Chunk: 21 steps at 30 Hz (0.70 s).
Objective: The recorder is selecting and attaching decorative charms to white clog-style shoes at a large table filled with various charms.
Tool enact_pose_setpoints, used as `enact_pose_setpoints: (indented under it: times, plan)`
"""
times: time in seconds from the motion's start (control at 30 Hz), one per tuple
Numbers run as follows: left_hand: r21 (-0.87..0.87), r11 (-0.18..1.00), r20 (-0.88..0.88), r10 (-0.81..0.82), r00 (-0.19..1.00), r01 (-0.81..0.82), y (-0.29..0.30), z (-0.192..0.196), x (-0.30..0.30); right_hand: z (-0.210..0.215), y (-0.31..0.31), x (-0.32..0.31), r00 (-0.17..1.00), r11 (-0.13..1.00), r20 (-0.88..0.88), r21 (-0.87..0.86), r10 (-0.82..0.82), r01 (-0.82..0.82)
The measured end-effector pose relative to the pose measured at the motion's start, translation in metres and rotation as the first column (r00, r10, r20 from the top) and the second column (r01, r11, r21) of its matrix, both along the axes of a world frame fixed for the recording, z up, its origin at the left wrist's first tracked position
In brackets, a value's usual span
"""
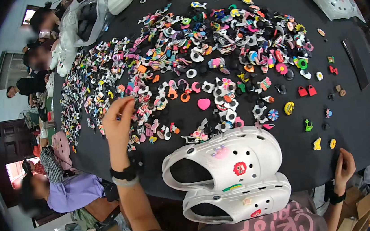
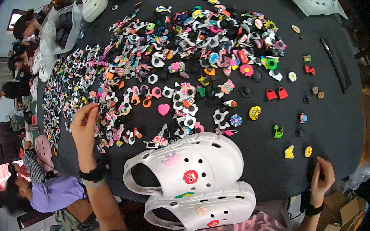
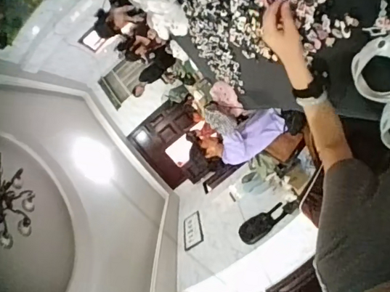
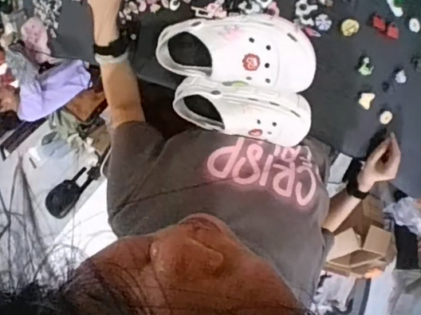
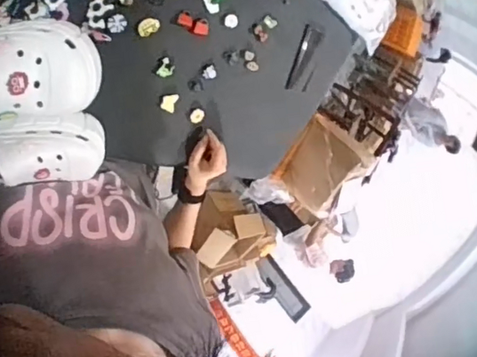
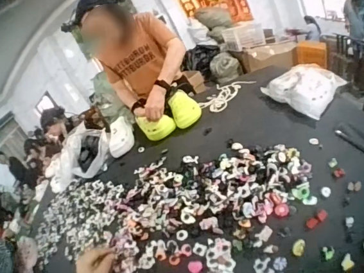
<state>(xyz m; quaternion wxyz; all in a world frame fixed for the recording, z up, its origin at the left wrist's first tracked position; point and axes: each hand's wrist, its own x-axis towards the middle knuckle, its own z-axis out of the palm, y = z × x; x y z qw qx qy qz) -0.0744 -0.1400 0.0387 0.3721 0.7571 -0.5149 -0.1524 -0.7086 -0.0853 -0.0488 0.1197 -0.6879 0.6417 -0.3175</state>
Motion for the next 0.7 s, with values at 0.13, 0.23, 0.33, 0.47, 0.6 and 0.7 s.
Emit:
enact_pose_setpoints:
  times: [0.13,0.23,0.33,0.47,0.6,0.7]
  plan:
    - [0.057,0.991,0.038,-0.123,0.992,0.121,0.013,-0.011,-0.013,0.003,-0.001,0.003,1.000,0.999,0.022,0.043,0.012,-0.013]
    - [0.082,0.961,0.069,-0.269,0.961,0.263,0.018,-0.018,-0.020,-0.005,0.002,-0.006,1.000,0.998,0.021,0.064,-0.001,0.000]
    - [0.141,0.909,0.054,-0.402,0.914,0.391,0.019,-0.019,-0.023,-0.007,0.003,-0.013,0.999,0.998,-0.050,0.069,0.018,-0.015]
    - [0.166,0.922,0.010,-0.358,0.934,0.351,0.017,-0.016,-0.028,-0.010,0.003,-0.015,0.999,0.998,-0.048,0.060,0.018,-0.015]
    - [0.214,0.908,0.050,-0.377,0.925,0.359,0.017,-0.023,-0.029,-0.007,0.002,-0.014,0.997,0.999,-0.075,0.048,0.027,-0.023]
    - [0.122,0.932,0.068,-0.352,0.934,0.342,0.020,-0.039,-0.026,-0.005,0.001,-0.009,0.998,0.999,-0.051,0.044,0.027,-0.024]
